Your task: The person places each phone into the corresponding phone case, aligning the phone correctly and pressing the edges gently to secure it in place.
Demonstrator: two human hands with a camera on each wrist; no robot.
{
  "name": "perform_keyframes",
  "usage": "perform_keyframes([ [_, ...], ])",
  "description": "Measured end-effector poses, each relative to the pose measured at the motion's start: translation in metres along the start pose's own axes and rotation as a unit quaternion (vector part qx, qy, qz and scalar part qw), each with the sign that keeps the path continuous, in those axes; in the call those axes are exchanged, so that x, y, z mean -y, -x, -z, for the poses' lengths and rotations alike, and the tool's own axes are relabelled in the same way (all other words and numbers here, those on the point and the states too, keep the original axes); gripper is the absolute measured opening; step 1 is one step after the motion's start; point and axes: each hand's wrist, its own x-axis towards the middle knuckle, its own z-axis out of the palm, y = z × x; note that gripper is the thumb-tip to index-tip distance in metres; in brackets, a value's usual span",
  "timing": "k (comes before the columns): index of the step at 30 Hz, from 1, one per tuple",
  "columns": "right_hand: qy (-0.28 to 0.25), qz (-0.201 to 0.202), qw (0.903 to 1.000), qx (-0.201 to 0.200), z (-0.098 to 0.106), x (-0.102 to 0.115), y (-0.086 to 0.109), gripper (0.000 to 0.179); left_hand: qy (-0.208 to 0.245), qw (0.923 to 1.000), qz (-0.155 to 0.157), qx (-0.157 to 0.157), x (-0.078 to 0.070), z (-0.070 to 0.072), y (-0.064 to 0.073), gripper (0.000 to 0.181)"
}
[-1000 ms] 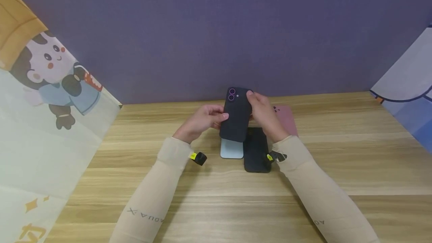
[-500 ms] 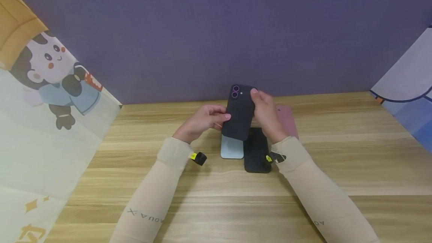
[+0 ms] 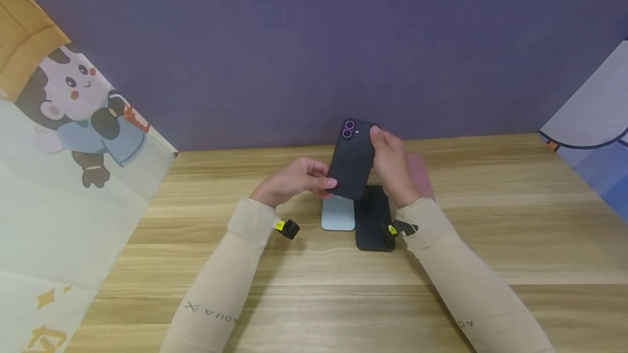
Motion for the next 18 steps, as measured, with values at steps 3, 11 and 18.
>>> perform_keyframes([
  [3, -0.033, -0.005, 0.9994, 0.013, 0.0002, -0.0012, -0.001, 0.052, 0.01, 1.0, 0.001, -0.002, 0.0, 0.0, -0.001, 0.016],
  [11, 0.033, -0.036, 0.9981, 0.039, 0.0002, 0.0005, -0.0047, 0.047, 0.034, 0.999, -0.005, -0.028, -0.0017, 0.0, -0.0019, 0.016],
  [18, 0.126, -0.061, 0.9797, 0.144, -0.0059, 0.0043, -0.0079, 0.057, 0.083, 0.9928, -0.004, -0.087, -0.0007, 0.0017, -0.0051, 0.018],
])
